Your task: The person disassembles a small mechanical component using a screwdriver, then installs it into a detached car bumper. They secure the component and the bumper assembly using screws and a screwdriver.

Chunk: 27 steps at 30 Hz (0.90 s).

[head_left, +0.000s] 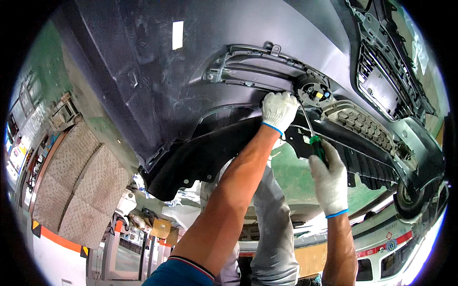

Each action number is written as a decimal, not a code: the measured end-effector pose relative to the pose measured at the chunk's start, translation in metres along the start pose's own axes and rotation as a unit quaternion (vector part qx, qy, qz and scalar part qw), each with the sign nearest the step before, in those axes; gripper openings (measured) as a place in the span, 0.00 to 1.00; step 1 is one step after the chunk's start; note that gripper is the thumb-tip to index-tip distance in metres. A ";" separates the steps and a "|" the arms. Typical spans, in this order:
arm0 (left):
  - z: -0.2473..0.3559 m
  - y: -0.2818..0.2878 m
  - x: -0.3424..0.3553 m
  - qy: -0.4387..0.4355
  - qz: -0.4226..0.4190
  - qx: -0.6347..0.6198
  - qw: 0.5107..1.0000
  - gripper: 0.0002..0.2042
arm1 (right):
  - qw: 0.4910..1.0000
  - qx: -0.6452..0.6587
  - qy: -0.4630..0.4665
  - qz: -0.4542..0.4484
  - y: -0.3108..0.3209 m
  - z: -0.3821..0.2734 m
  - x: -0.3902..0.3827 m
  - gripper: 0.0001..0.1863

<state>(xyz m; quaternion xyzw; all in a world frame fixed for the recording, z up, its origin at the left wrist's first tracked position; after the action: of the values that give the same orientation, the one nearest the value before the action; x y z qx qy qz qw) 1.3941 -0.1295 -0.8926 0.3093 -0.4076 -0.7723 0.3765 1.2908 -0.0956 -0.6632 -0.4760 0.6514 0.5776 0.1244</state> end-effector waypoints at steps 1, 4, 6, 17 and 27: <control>0.001 0.001 0.002 0.010 -0.044 0.004 0.999 0.13 | 0.984 0.104 -0.142 -0.028 0.003 -0.007 0.001 0.30; -0.001 0.001 0.003 0.009 -0.027 0.006 1.000 0.13 | 0.918 0.262 -0.298 -0.014 0.008 -0.023 -0.004 0.30; 0.002 0.002 0.002 0.013 -0.023 0.004 1.000 0.13 | 0.931 0.241 -0.273 -0.018 0.009 -0.024 -0.006 0.32; 0.001 -0.003 0.001 0.022 -0.050 0.000 0.998 0.13 | 0.961 0.167 -0.216 -0.048 0.011 -0.017 0.004 0.26; 0.001 0.000 -0.003 0.009 0.037 -0.010 0.999 0.10 | 0.943 -0.315 0.105 -0.022 0.002 -0.034 -0.013 0.30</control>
<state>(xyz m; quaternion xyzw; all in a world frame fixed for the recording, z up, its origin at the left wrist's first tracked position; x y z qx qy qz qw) 1.3949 -0.1265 -0.8910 0.2972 -0.4076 -0.7592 0.4112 1.3090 -0.1190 -0.6430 -0.5628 0.4350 0.6973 -0.0886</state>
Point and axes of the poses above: each hand's wrist, its own x-axis towards the middle knuckle, its own y-axis out of the back of the hand, z = x × y, the point moved 3 cm from there along x, towards the middle knuckle, and after that the axes turned 10 degrees about z, right-handed, at the moved point
